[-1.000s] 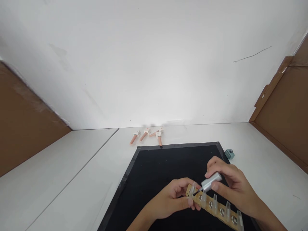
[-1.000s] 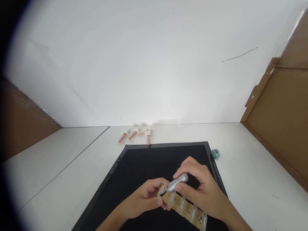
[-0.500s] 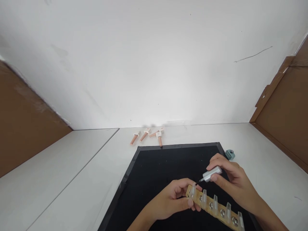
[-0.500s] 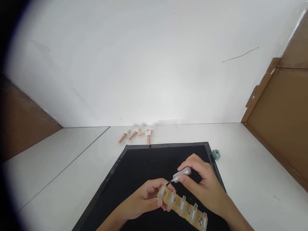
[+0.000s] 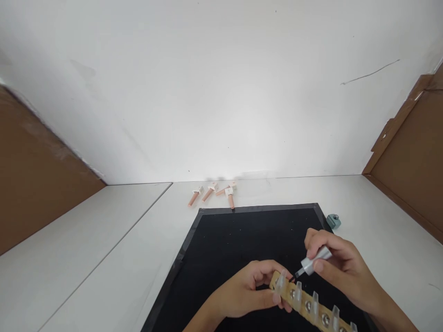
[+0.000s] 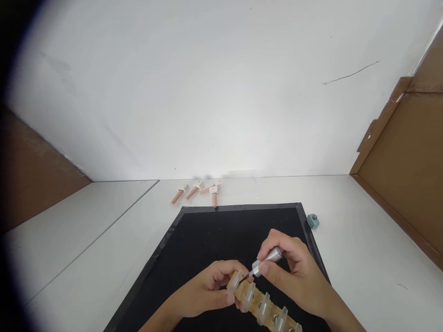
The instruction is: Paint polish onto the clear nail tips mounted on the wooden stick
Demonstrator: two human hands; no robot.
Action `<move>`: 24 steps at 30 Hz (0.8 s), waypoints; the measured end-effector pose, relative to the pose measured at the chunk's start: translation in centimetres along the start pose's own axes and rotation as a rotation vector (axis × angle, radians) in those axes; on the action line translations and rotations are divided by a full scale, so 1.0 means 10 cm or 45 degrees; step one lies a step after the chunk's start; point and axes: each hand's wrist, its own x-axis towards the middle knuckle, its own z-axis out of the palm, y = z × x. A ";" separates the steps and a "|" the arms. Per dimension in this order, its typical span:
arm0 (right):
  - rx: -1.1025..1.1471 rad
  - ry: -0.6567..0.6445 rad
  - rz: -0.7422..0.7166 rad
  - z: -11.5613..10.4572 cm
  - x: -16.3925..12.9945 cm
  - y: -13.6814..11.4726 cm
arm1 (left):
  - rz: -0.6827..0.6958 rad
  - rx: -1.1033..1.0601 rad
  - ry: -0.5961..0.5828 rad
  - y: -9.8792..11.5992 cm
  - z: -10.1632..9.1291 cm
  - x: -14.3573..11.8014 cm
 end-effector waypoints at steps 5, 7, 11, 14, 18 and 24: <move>-0.059 -0.092 0.029 0.02 0.01 -0.02 | 0.026 -0.030 -0.047 -0.01 0.00 0.02; -0.090 -0.103 0.032 0.02 0.02 -0.02 | 0.045 -0.044 -0.067 -0.01 0.01 0.02; -0.135 -0.117 0.075 0.02 0.01 -0.01 | 0.076 -0.053 -0.100 -0.01 0.02 0.03; -0.165 -0.073 0.128 0.02 0.00 0.01 | 0.088 -0.021 -0.107 -0.01 0.02 0.02; -0.146 0.034 0.105 0.01 0.00 0.04 | 0.070 0.004 -0.102 -0.02 0.01 -0.01; -0.052 0.027 0.066 0.03 0.00 0.02 | 0.063 -0.027 -0.108 0.00 0.02 0.00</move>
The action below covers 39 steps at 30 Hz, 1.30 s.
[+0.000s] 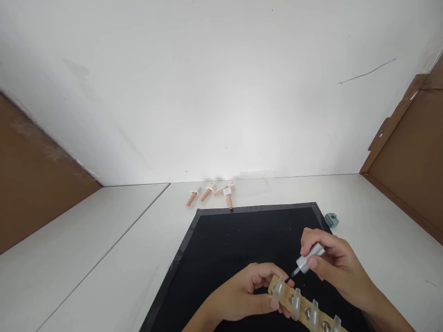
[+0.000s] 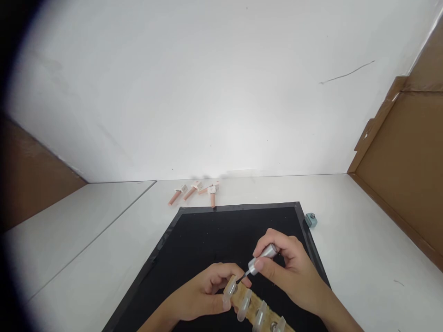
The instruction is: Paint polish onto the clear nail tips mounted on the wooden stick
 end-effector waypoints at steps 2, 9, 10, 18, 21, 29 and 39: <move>0.001 -0.070 0.022 0.01 0.00 -0.01 | 0.008 -0.008 0.002 0.01 0.00 0.01; -0.039 0.115 0.098 0.00 0.02 0.03 | -0.020 0.093 0.032 -0.02 -0.01 -0.01; -0.012 0.139 0.108 0.00 0.02 0.05 | -0.024 0.104 0.039 -0.03 -0.01 -0.02; 0.282 0.051 0.169 0.00 0.03 0.12 | -0.040 0.050 0.054 -0.04 -0.04 -0.04; 0.342 -0.036 0.152 -0.01 0.03 0.13 | -0.052 0.013 0.060 -0.04 -0.03 -0.03; 0.220 0.039 0.182 0.00 0.04 0.11 | -0.089 0.016 0.118 -0.03 0.00 0.02; 0.252 0.151 0.262 0.01 0.07 0.10 | -0.089 0.173 0.217 -0.04 -0.02 0.00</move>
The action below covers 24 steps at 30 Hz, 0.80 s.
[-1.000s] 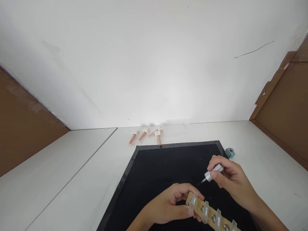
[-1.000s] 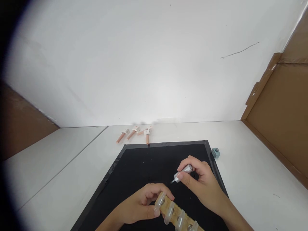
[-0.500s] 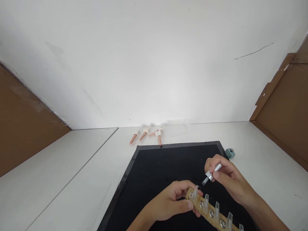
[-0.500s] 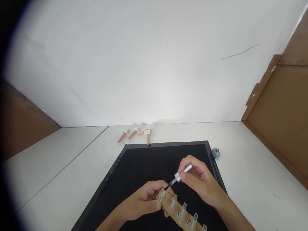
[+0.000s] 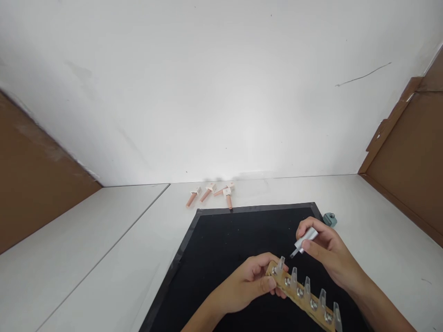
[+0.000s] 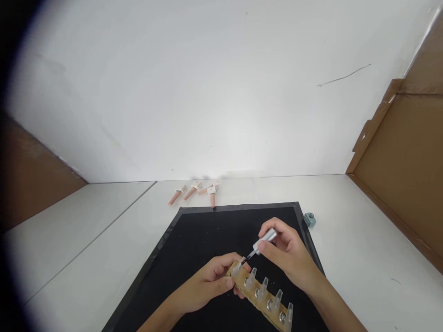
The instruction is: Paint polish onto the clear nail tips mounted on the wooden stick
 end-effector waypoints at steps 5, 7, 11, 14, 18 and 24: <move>-0.096 -0.056 -0.021 0.00 0.03 -0.04 | -0.002 -0.038 -0.035 0.00 0.01 0.01; -0.105 -0.079 -0.016 0.00 0.03 -0.04 | 0.001 -0.078 -0.050 0.02 0.02 0.02; -0.101 -0.124 0.004 0.00 0.02 -0.03 | 0.013 -0.133 -0.077 0.04 0.05 0.03; -0.186 -0.127 0.002 -0.01 0.02 -0.04 | 0.008 -0.122 -0.081 0.04 0.06 0.04; -0.336 -0.016 -0.089 -0.02 0.02 -0.06 | 0.029 -0.010 -0.078 0.04 0.05 0.03; -0.329 -0.091 -0.122 -0.01 0.00 -0.06 | 0.035 0.279 -0.024 0.09 0.05 0.02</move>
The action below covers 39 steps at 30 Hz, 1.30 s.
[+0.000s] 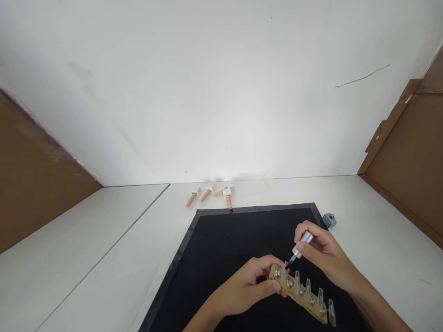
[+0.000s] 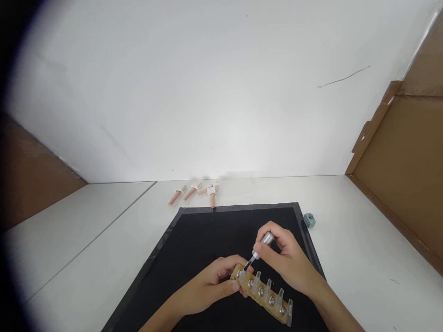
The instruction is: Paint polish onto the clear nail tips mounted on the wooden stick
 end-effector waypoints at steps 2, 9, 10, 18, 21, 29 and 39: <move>0.002 -0.101 0.011 0.01 -0.01 -0.01 | -0.005 0.054 0.015 0.03 0.00 0.00; -0.092 -0.043 0.056 -0.01 0.01 0.01 | 0.006 0.182 0.023 0.07 0.01 -0.01; -0.084 -0.008 0.047 -0.02 0.01 0.02 | 0.006 0.187 0.024 0.08 0.01 -0.01; -0.061 -0.161 0.002 0.02 -0.02 -0.01 | 0.030 0.235 0.030 0.11 0.01 -0.02; -0.092 -0.110 0.030 0.01 0.00 0.00 | 0.020 0.264 0.031 0.11 0.00 -0.02; -0.021 -0.130 -0.026 0.00 -0.02 0.03 | 0.024 0.402 0.059 0.09 -0.01 -0.03; -0.006 -0.074 0.000 0.01 -0.01 0.04 | 0.023 0.415 0.052 0.09 0.00 -0.04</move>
